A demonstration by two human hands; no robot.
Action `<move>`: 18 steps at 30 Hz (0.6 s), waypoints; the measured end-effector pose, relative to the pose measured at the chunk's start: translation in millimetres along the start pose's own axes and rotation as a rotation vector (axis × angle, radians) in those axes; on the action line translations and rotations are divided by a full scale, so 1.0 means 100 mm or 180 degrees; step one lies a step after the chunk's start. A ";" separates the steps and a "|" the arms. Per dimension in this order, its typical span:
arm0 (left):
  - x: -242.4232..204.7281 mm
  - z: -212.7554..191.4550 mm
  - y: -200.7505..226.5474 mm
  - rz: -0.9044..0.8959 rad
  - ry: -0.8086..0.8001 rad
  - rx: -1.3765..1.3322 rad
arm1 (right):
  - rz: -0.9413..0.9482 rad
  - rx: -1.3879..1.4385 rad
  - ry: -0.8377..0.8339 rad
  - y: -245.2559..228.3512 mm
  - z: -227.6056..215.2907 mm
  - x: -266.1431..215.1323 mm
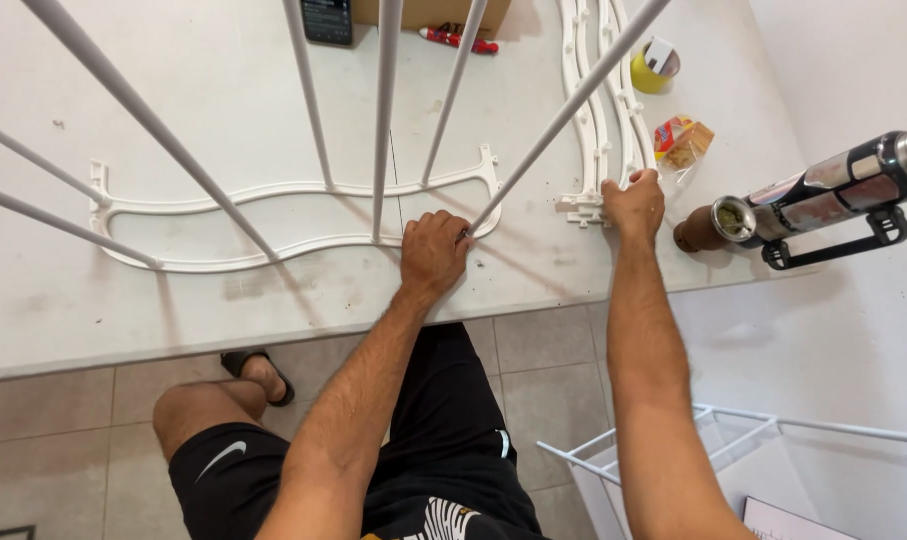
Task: Assembling a white multi-tier rack by inserting rods into a frame and then hanging the completed rack on a wall.
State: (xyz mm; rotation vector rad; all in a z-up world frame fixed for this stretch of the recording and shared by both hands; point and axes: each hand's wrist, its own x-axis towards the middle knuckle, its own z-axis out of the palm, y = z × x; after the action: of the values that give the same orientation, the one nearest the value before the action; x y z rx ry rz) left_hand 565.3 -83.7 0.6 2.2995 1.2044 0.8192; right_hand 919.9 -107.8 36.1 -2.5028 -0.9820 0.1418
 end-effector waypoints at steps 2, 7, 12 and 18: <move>0.00 0.06 -0.04 0.0015 0.0033 0.0023 | 0.0179 0.0029 -0.0010 0.05 0.07 0.18; -0.01 0.14 -0.09 0.0080 0.0116 0.0029 | 0.0730 0.0578 0.0335 0.50 0.56 0.89; -0.02 0.38 -0.29 0.0346 0.0404 -0.0064 | 0.0087 0.3802 0.0613 -0.12 0.13 0.74; -0.05 0.31 -0.17 0.0261 0.0486 -0.0168 | -0.0485 0.3960 0.0525 -0.80 -1.13 -0.21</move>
State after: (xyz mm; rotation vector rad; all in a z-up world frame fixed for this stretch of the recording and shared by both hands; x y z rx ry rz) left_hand 573.6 -81.1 -33.8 2.2912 1.1425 1.0602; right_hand 883.1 -111.6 171.4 -1.2741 -0.6684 0.3567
